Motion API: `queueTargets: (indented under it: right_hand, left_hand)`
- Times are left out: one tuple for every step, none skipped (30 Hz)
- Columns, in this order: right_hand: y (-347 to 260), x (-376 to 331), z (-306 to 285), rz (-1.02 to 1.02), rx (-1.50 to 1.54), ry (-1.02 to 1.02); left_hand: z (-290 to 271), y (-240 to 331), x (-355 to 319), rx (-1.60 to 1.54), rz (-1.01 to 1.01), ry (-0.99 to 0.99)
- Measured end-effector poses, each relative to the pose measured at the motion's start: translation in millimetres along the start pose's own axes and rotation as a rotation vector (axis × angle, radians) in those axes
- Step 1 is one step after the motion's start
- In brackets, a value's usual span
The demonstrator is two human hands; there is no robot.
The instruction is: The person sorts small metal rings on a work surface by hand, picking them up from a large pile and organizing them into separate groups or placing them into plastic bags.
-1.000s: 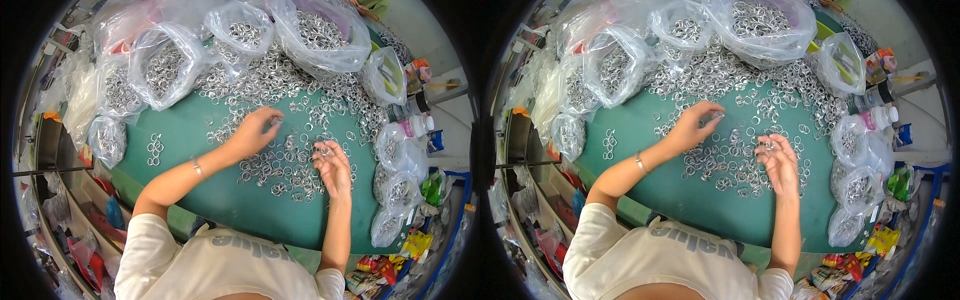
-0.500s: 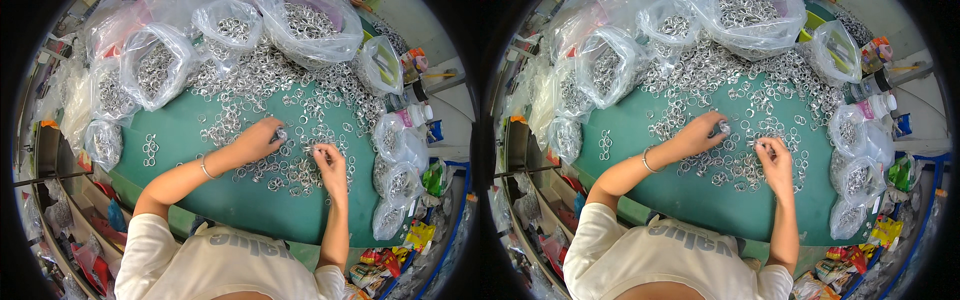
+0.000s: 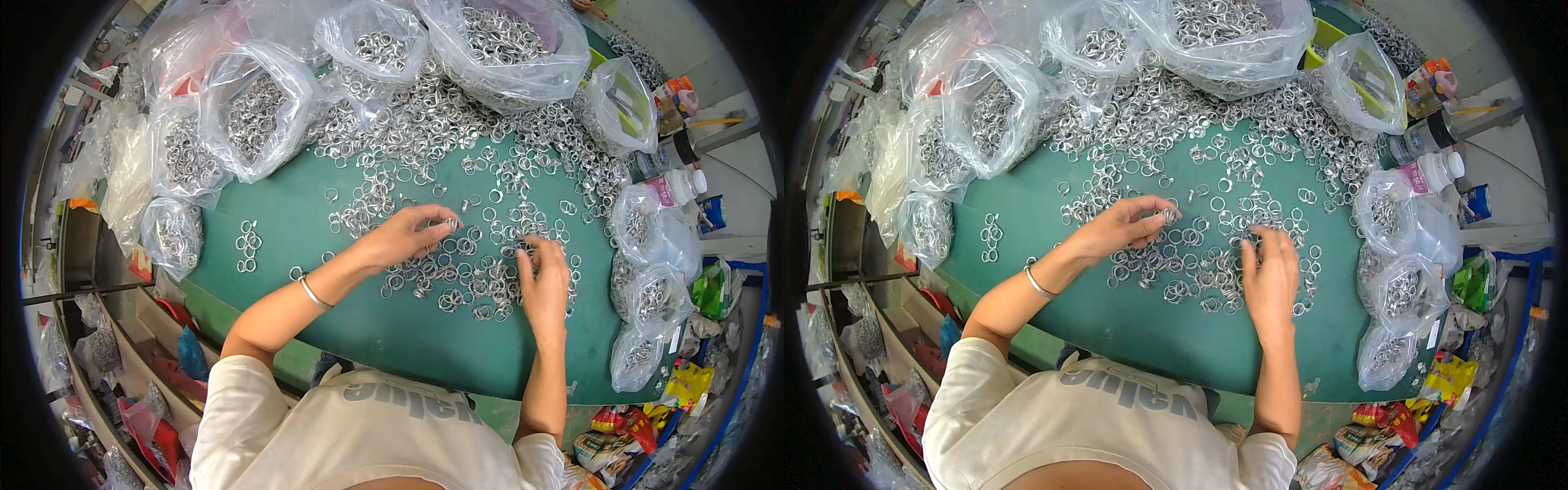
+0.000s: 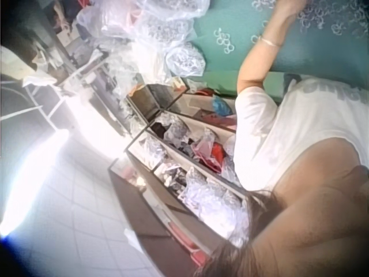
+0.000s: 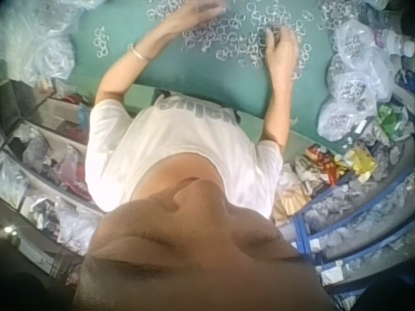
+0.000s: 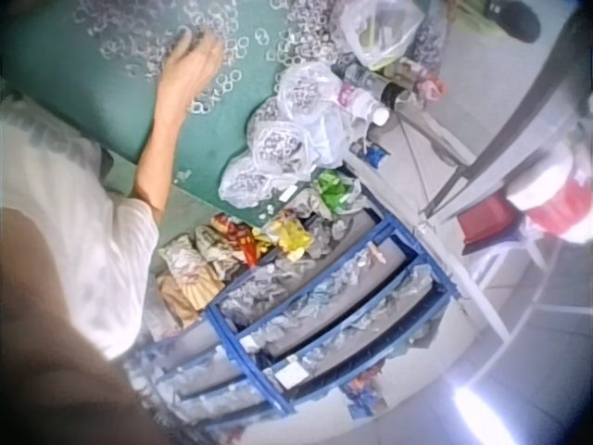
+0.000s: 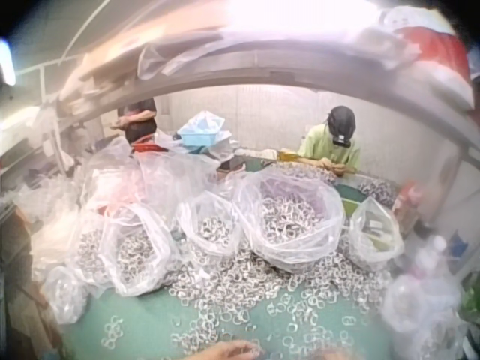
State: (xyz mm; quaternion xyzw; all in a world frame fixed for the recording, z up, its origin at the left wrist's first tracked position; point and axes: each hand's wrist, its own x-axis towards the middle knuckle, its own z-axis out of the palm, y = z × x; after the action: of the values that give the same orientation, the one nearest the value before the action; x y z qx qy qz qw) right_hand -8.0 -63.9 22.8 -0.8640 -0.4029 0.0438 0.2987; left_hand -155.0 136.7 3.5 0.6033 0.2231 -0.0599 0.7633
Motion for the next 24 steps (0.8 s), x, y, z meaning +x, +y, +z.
queueTargets:
  right_hand:
    - [-9,2,0,0.016,0.118,-0.053]
    - [-16,3,0,0.036,0.174,-0.091]
    - [-22,3,1,0.057,0.231,-0.13]
    - [-26,4,1,0.078,0.287,-0.169]
    - [-23,5,4,-0.012,0.22,-0.132]
    - [-19,5,4,0.02,0.203,-0.192]
    - [-14,6,4,0.052,0.185,-0.253]
    - [-12,6,4,0.084,0.167,-0.314]
    - [-15,7,3,0.103,0.229,-0.317]
    - [-19,7,3,0.122,0.292,-0.321]
    - [-23,7,2,0.142,0.354,-0.324]
    - [-28,6,4,0.122,0.442,-0.327]
    - [-34,4,6,0.102,0.531,-0.329]
    - [-38,1,8,0.082,0.62,-0.331]
    - [-40,-3,13,0.044,0.633,-0.362]
    - [-47,-6,14,-0.001,0.644,-0.374]
    - [-52,-10,16,-0.01,0.636,-0.362]
    - [-56,-13,18,-0.02,0.627,-0.349]
    - [-57,-16,19,-0.038,0.642,-0.324]
    - [-58,-19,20,-0.056,0.656,-0.298]
    - [-58,-22,20,-0.075,0.669,-0.271]
    - [-58,-24,20,0.01,0.784,-0.304]
    - [-57,-26,19,0.096,0.899,-0.336]
    - [-57,-29,19,0.184,1.013,-0.367]
  left_hand:
    - [-1,0,-2,-0.13,-0.009,-0.049]
    - [-2,0,-4,-0.26,-0.017,-0.097]
    - [-2,0,-5,-0.39,-0.027,-0.146]
    - [0,0,-9,-0.04,0.15,-0.046]
    - [4,-2,-15,0.312,0.322,0.055]
    - [8,-4,-21,0.664,0.49,0.157]
    - [11,-5,-27,0.925,0.587,0.293]
    - [13,-3,-32,0.791,0.45,0.268]
    - [15,4,-40,0.655,0.313,0.245]
    - [15,8,-44,0.517,0.178,0.221]
    - [14,5,-44,0.374,0.158,0.209]
    - [13,0,-43,0.23,0.135,0.199]
    - [12,-3,-44,0.086,0.113,0.188]
    - [15,-4,-46,0.149,0.153,0.228]
    - [22,-3,-50,0.213,0.194,0.264]
    - [29,-2,-53,0.278,0.235,0.299]
    - [35,0,-55,0.31,0.286,0.339]
    - [40,0,-57,0.35,0.333,0.364]
    - [44,0,-59,0.39,0.38,0.388]
    - [46,0,-61,0.431,0.427,0.411]
    - [48,-1,-62,0.433,0.477,0.413]
    - [48,-1,-63,0.374,0.469,0.385]
    - [47,-1,-64,0.315,0.462,0.358]
    - [47,-1,-66,0.257,0.454,0.329]
